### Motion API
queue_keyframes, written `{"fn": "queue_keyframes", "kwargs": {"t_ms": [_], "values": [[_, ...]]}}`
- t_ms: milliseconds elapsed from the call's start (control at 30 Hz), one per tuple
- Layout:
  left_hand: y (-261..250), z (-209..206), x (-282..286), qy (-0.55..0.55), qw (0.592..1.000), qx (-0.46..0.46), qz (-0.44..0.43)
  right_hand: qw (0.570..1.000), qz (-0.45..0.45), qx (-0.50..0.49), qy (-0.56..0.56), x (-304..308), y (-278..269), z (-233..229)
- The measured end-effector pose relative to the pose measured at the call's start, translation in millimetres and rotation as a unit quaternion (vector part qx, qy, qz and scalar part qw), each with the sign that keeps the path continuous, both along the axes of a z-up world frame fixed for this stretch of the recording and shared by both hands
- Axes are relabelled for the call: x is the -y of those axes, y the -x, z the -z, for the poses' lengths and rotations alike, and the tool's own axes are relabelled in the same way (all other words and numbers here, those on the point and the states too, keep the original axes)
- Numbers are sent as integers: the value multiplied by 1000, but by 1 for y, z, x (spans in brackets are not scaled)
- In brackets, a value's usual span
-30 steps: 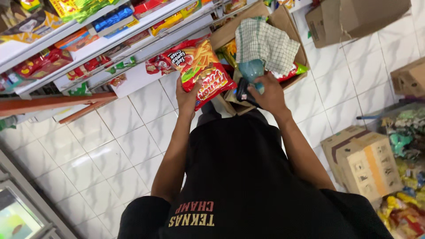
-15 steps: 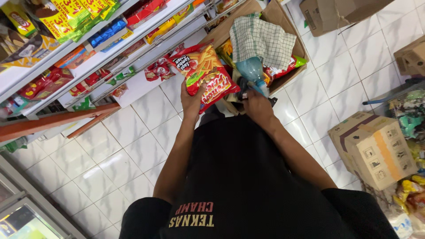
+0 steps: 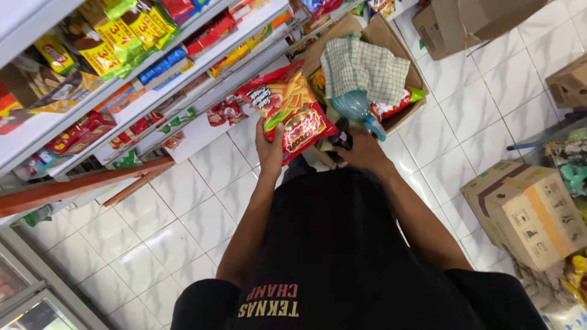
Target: The person organizes snack items in a store aisle, taking packages from a cardboard box and placing them onto wire shelves. They use a barcode scanner to scan items before stocking them. The person also cleans the shelf surface with a spray bottle and a cloth.
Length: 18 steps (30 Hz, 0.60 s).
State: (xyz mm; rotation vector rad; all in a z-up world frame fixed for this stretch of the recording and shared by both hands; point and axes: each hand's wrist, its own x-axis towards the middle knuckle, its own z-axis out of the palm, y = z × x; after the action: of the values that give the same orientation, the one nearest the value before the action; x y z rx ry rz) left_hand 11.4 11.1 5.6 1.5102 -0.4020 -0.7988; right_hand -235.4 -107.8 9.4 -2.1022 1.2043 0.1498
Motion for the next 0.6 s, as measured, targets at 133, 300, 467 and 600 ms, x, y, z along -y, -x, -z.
{"fn": "queue_keyframes", "kwargs": {"t_ms": [133, 300, 467, 600], "values": [[-22, -39, -5, 68, 996, -8, 54, 953, 153, 161, -207, 15, 1, -14], [-46, -89, -2, 91, 915, 372, 123, 774, 363, 372, -362, 30, -19, -54], [-43, -111, 5, 110, 793, 570, 186, 638, 411, 511, -403, 42, -31, -98], [-38, -107, 0, 125, 767, 603, 181, 754, 376, 464, -275, 35, -43, -105]]}}
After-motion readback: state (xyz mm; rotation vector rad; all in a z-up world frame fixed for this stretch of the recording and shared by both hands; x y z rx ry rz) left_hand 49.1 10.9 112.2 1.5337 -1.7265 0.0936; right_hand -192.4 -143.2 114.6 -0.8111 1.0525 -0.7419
